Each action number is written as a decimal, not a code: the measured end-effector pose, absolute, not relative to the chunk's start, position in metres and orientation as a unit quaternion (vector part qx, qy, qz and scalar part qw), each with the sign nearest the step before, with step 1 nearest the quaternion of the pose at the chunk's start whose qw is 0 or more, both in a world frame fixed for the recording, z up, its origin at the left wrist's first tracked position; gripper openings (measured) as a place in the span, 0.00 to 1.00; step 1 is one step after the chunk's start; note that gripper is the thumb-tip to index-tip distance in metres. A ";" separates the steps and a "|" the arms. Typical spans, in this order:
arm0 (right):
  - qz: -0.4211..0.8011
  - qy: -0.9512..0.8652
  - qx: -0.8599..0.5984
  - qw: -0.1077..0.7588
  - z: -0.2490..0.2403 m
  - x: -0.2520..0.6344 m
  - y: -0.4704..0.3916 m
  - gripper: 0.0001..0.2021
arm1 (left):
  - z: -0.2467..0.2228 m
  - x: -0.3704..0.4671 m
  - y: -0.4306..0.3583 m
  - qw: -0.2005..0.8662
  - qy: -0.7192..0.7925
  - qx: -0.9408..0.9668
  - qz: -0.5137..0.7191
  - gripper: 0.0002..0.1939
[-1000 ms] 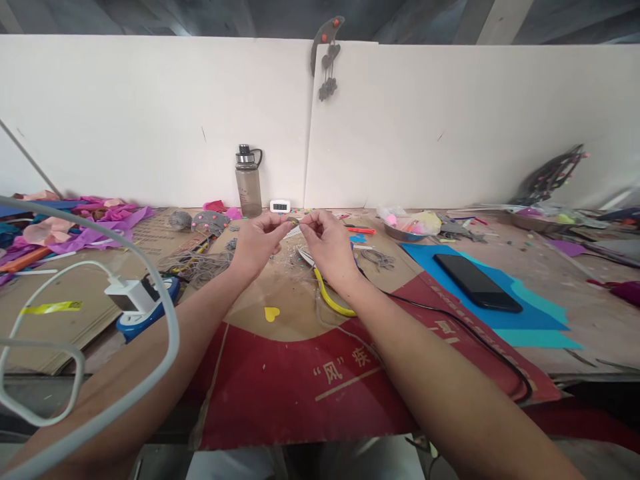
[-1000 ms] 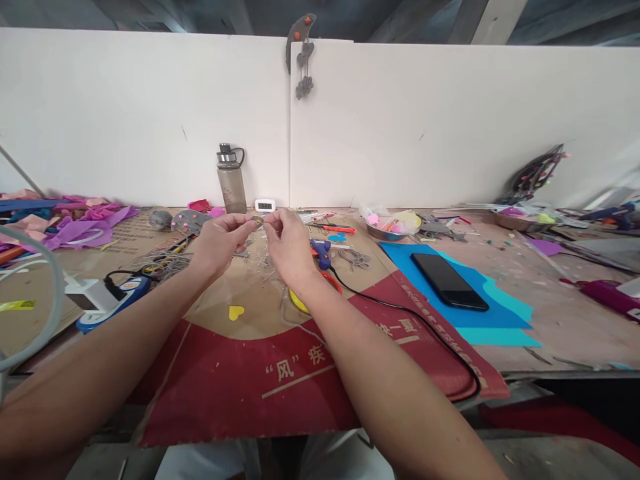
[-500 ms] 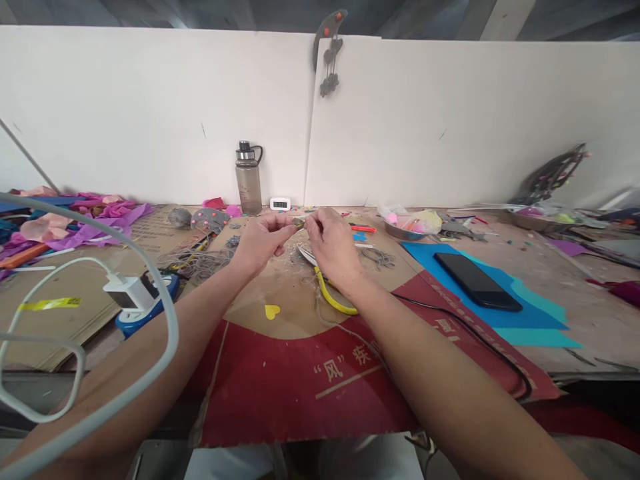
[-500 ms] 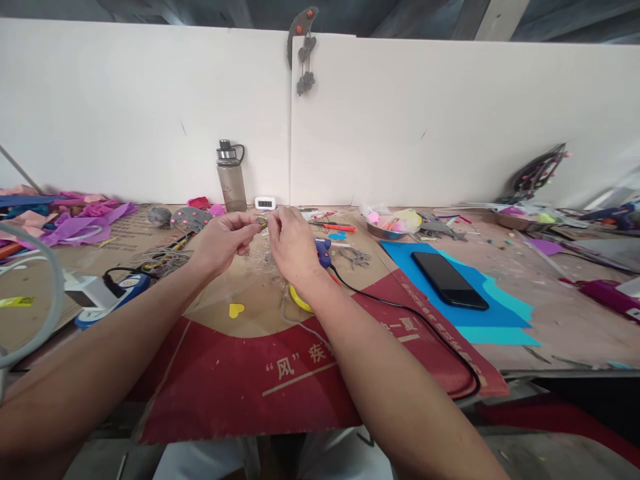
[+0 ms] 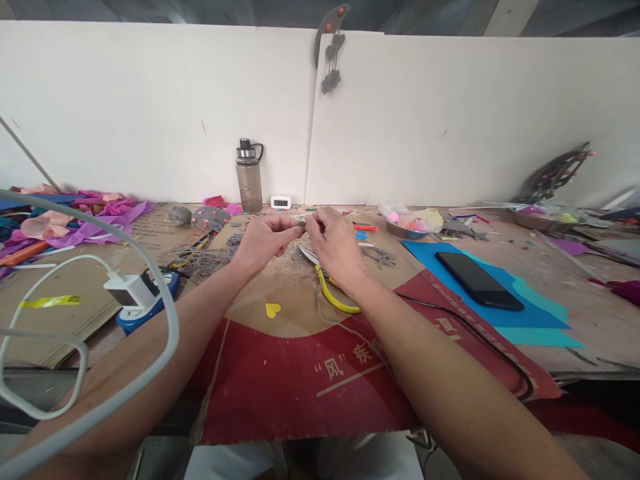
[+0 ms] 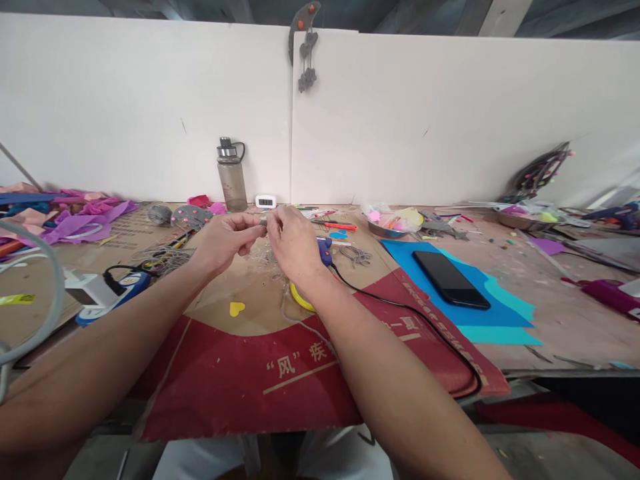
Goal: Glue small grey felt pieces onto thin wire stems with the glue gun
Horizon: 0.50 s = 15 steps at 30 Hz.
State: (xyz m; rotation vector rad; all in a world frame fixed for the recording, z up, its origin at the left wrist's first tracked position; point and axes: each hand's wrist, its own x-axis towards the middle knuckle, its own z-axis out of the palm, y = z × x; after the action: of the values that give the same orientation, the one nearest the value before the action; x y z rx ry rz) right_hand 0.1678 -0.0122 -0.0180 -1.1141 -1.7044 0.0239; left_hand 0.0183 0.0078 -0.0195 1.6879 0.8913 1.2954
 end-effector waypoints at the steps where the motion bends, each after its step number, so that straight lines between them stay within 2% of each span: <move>1: 0.010 -0.714 -0.464 0.524 -0.018 0.168 -0.012 0.14 | -0.019 0.019 0.007 0.402 0.355 0.669 0.514 0.12; 15: 0.016 -0.740 -0.444 0.506 -0.021 0.163 -0.014 0.12 | -0.017 0.021 0.007 0.379 0.389 0.646 0.537 0.05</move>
State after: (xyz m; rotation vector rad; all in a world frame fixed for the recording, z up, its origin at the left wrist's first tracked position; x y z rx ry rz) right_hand 0.1628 -0.0145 -0.0209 -1.0702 -1.7847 0.0377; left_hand 0.0207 0.0067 -0.0171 1.6501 0.9928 1.3718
